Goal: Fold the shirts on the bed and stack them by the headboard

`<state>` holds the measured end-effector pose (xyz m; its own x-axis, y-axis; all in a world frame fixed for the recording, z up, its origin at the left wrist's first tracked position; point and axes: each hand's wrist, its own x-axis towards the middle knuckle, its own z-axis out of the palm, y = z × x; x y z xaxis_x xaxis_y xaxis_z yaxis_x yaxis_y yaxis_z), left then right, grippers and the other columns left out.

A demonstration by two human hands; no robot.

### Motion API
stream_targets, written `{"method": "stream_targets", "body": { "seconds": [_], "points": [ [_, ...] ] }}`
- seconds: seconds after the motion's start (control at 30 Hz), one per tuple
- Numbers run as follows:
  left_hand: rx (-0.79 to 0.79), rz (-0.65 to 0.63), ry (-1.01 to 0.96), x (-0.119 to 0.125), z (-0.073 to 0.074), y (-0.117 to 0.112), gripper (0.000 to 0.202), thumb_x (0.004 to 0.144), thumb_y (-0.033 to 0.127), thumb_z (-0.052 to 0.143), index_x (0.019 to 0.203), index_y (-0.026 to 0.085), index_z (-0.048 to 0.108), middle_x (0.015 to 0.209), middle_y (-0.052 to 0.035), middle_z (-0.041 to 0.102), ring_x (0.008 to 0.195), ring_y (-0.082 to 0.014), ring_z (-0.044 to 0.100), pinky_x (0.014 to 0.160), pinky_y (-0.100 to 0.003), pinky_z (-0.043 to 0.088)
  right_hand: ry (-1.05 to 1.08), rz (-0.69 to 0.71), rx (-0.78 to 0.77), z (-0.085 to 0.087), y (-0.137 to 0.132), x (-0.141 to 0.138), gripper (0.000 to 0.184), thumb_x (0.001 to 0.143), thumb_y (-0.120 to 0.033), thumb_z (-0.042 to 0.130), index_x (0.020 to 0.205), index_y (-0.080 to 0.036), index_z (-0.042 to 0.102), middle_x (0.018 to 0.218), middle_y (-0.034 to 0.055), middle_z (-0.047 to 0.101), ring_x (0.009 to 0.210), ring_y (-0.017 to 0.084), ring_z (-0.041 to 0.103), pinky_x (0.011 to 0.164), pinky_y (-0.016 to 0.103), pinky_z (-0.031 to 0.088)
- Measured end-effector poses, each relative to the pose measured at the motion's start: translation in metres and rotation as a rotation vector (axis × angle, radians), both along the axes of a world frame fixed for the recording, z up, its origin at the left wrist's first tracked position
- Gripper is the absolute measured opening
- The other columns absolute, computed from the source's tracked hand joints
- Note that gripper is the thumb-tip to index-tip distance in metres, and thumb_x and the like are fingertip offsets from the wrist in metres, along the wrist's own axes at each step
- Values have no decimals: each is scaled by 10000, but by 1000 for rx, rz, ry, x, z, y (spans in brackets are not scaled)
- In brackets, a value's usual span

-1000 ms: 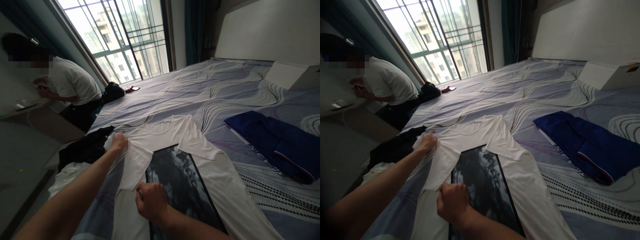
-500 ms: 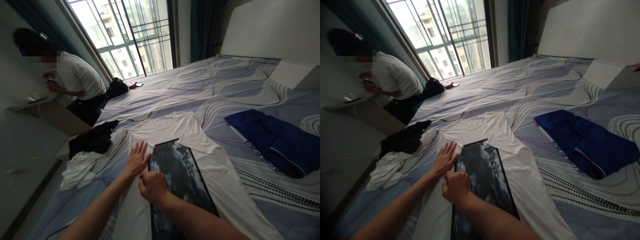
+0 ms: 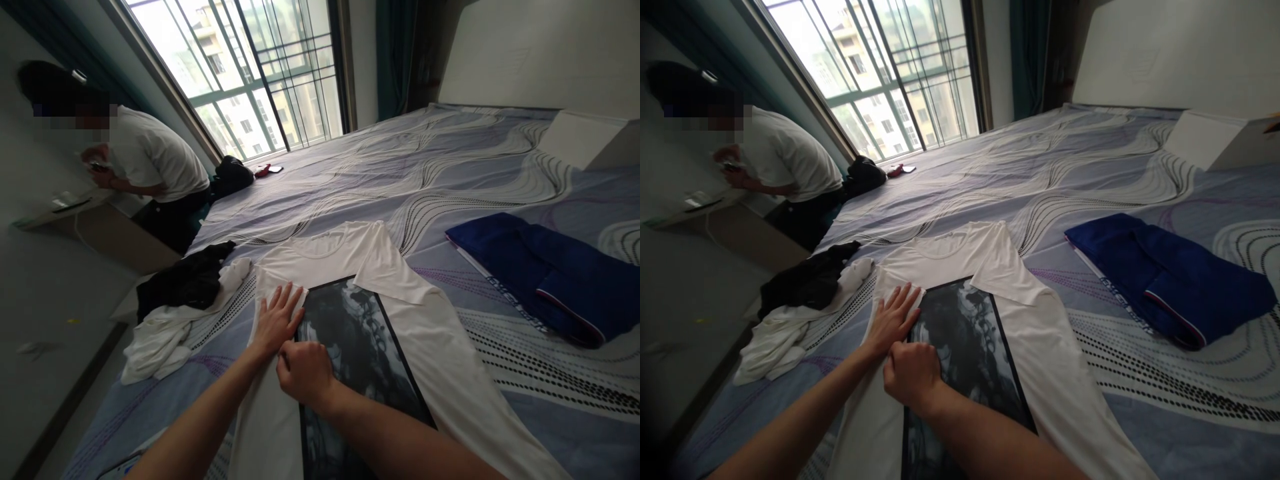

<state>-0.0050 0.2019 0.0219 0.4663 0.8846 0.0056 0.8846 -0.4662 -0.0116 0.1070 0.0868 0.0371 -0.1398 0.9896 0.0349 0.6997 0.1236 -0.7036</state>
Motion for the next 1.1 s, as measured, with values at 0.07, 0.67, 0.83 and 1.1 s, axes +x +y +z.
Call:
{"method": "stream_targets", "body": {
  "seconds": [0.07,0.67,0.83,1.1],
  "points": [
    [16,2,-19,-2,-1,1,613,991,447,381,1570,261,302,1654,-72,260,1531,-316,212,1182,-651,222,12,-7,-5,-1,-1,-3,228,910,-313,520,920,-201,719,893,89,772,822,231,731,724,300,499],
    [52,22,-155,2,1,-6,565,958,448,426,1504,303,438,1624,-43,351,1510,-325,268,1184,-644,220,-349,478,69,21,152,231,246,754,-170,786,993,-228,778,1217,87,641,1146,239,594,1036,366,425],
    [55,11,-167,1,0,-5,553,954,457,441,1494,340,449,1627,-39,348,1508,-327,269,1188,-637,212,-286,403,146,-2,163,230,87,746,-144,779,806,-206,772,1100,82,658,1077,234,591,1004,369,436],
    [56,20,-199,0,-1,-7,551,935,447,478,1478,351,472,1618,-35,369,1504,-324,277,1190,-633,209,-334,235,182,-9,164,219,69,814,-175,707,861,-164,755,1098,92,660,1082,218,586,1006,335,420]
  ]
}}
